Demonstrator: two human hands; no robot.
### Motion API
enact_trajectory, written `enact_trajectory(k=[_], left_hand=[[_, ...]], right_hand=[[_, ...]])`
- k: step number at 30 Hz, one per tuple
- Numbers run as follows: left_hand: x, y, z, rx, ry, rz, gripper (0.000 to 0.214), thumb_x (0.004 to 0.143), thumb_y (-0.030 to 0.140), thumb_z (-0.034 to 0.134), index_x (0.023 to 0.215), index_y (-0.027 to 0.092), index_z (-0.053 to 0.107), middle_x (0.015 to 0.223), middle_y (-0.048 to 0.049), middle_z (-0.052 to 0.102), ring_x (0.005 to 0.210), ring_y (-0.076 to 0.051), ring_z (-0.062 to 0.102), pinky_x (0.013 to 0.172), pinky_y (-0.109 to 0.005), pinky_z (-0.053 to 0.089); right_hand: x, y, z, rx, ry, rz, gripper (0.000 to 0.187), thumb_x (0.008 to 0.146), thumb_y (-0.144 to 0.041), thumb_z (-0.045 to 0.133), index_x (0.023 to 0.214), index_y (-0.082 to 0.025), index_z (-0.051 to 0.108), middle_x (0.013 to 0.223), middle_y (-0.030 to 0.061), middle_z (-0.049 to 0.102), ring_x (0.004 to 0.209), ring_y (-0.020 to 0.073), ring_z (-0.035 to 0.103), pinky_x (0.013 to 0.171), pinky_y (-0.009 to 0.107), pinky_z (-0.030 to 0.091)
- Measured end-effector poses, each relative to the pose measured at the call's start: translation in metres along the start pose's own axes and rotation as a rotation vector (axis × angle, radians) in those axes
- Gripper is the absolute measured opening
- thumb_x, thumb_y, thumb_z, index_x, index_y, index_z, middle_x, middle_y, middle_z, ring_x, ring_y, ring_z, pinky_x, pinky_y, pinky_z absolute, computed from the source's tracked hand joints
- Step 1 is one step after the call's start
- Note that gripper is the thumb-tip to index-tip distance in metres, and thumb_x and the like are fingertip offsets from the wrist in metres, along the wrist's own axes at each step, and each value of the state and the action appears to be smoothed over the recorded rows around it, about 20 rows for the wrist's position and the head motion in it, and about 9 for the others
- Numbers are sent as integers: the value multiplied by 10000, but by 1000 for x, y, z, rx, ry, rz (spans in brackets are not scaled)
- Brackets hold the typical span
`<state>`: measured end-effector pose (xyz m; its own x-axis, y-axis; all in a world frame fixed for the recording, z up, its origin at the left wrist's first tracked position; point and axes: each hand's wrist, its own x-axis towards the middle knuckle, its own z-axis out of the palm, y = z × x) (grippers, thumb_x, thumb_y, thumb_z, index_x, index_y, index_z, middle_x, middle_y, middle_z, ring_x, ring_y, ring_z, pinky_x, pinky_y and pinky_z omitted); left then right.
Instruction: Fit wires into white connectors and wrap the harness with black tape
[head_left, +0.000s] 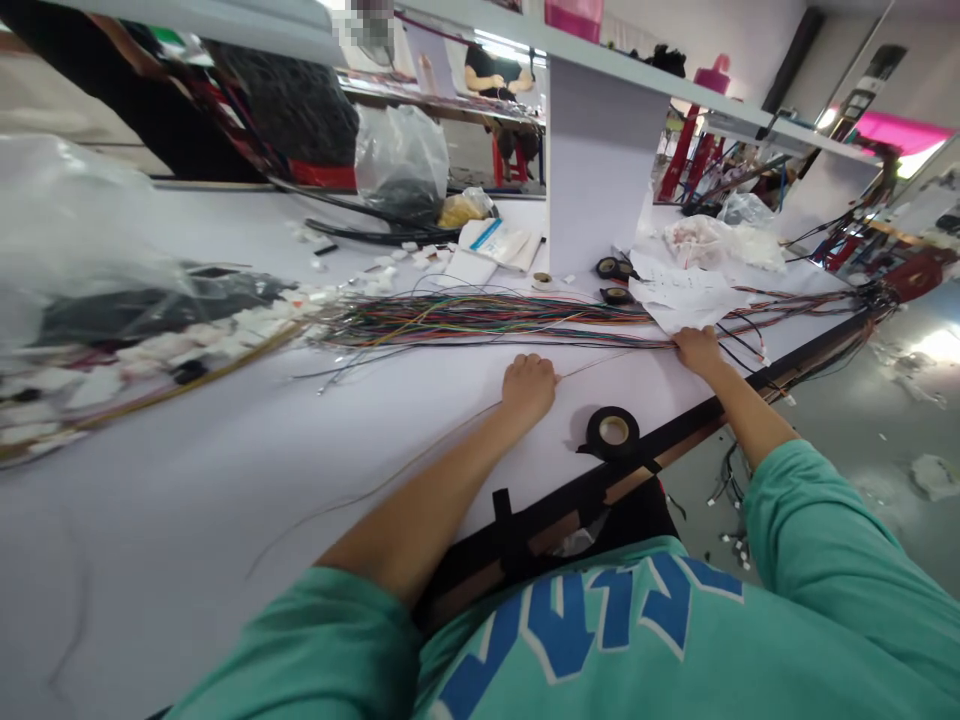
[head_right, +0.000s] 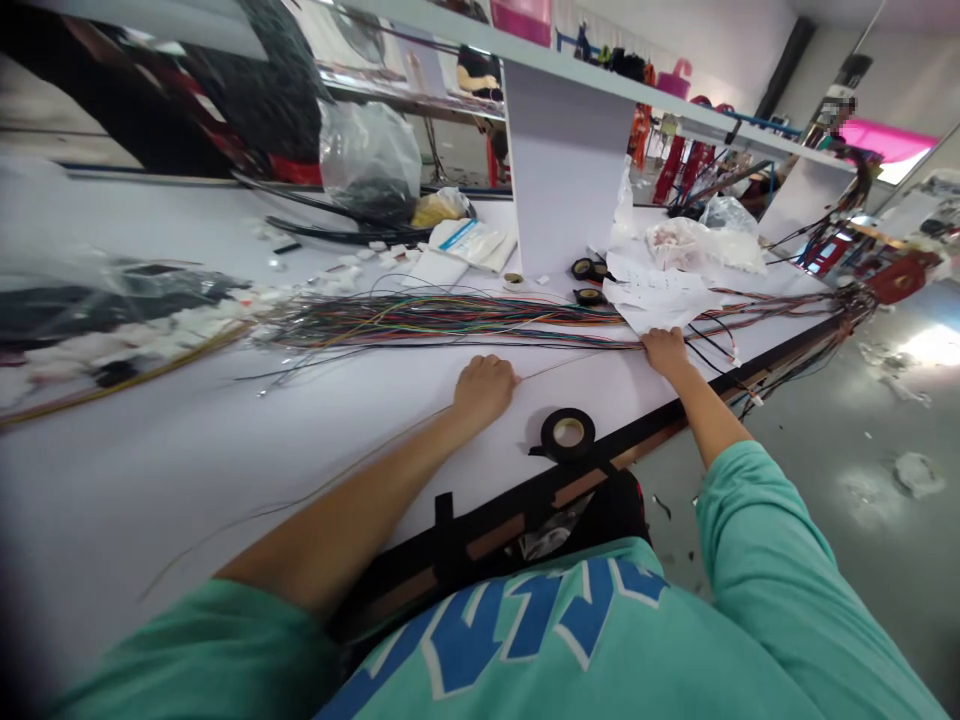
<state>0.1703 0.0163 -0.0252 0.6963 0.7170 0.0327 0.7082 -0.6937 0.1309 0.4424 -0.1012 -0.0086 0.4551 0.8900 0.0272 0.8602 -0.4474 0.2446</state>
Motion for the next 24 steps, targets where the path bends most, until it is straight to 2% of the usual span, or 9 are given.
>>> enact_trajectory(k=[4, 7, 10, 12, 14, 17, 20, 22, 24], left_hand=[[1, 1, -11, -2, -93, -10, 368, 920, 239, 282, 1166, 71, 499, 1089, -191, 630, 1051, -278, 574, 772, -352, 455], [4, -7, -16, -28, -168, 15, 384, 928, 253, 257, 1221, 77, 431, 1078, -184, 651, 1004, -288, 611, 737, -359, 456], [9, -21, -16, -31, -164, 5, 370, 916, 298, 304, 1197, 109, 455, 1073, -167, 656, 1029, -298, 603, 766, -361, 450], [10, -29, -14, -48, -115, -41, 396, 900, 344, 349, 1207, 115, 451, 1111, -167, 637, 1050, -300, 590, 788, -359, 449], [9, -33, -11, -68, -12, -82, 487, 870, 391, 419, 1270, 115, 402, 1203, -181, 576, 1068, -298, 575, 804, -349, 447], [6, -30, -10, -52, 145, -58, 632, 819, 425, 512, 1355, 141, 335, 1270, -192, 497, 1084, -301, 547, 824, -355, 439], [2, -27, -10, 3, 236, -45, 441, 843, 363, 474, 1235, 167, 517, 1214, -177, 525, 1084, -309, 519, 833, -393, 425], [2, -32, -12, 36, 292, -63, 322, 853, 286, 436, 1078, 166, 632, 1219, -170, 533, 1114, -316, 486, 862, -432, 402], [4, -45, -17, 65, 327, -62, 315, 852, 216, 397, 998, 167, 672, 1224, -156, 553, 1143, -318, 461, 914, -479, 360]], right_hand=[[-5, -3, -7, -38, 30, 11, 328, 807, -160, 404, 1037, -108, 632, 1137, 184, 603, 1082, 287, 529, 933, 432, 275], [-7, -13, -12, -48, 51, 26, 318, 836, -229, 403, 1023, -121, 636, 1180, 171, 591, 1121, 283, 506, 974, 442, 246], [-3, -31, -19, -27, 17, 40, 355, 872, -356, 390, 1007, -144, 641, 1102, 149, 642, 1032, 271, 567, 912, 414, 331], [1, -51, -26, 5, -27, 19, 370, 871, -420, 399, 994, -172, 645, 1042, 131, 672, 955, 255, 604, 800, 359, 400], [4, -76, -34, 44, -63, -42, 358, 858, -452, 425, 975, -197, 646, 1019, 113, 685, 928, 243, 617, 710, 313, 420], [3, -118, -49, 100, -80, -177, 358, 850, -476, 435, 968, -207, 640, 1031, 90, 684, 951, 232, 616, 695, 289, 424], [-1, -150, -61, 138, -76, -278, 363, 849, -471, 432, 1001, -203, 626, 1074, 88, 669, 995, 240, 604, 721, 292, 426], [-2, -162, -67, 152, -82, -307, 350, 838, -453, 450, 1013, -202, 620, 1073, 94, 669, 1001, 255, 603, 720, 302, 430], [-1, -166, -72, 161, -94, -320, 343, 819, -430, 481, 1047, -207, 606, 1068, 96, 672, 998, 271, 604, 714, 316, 434]])
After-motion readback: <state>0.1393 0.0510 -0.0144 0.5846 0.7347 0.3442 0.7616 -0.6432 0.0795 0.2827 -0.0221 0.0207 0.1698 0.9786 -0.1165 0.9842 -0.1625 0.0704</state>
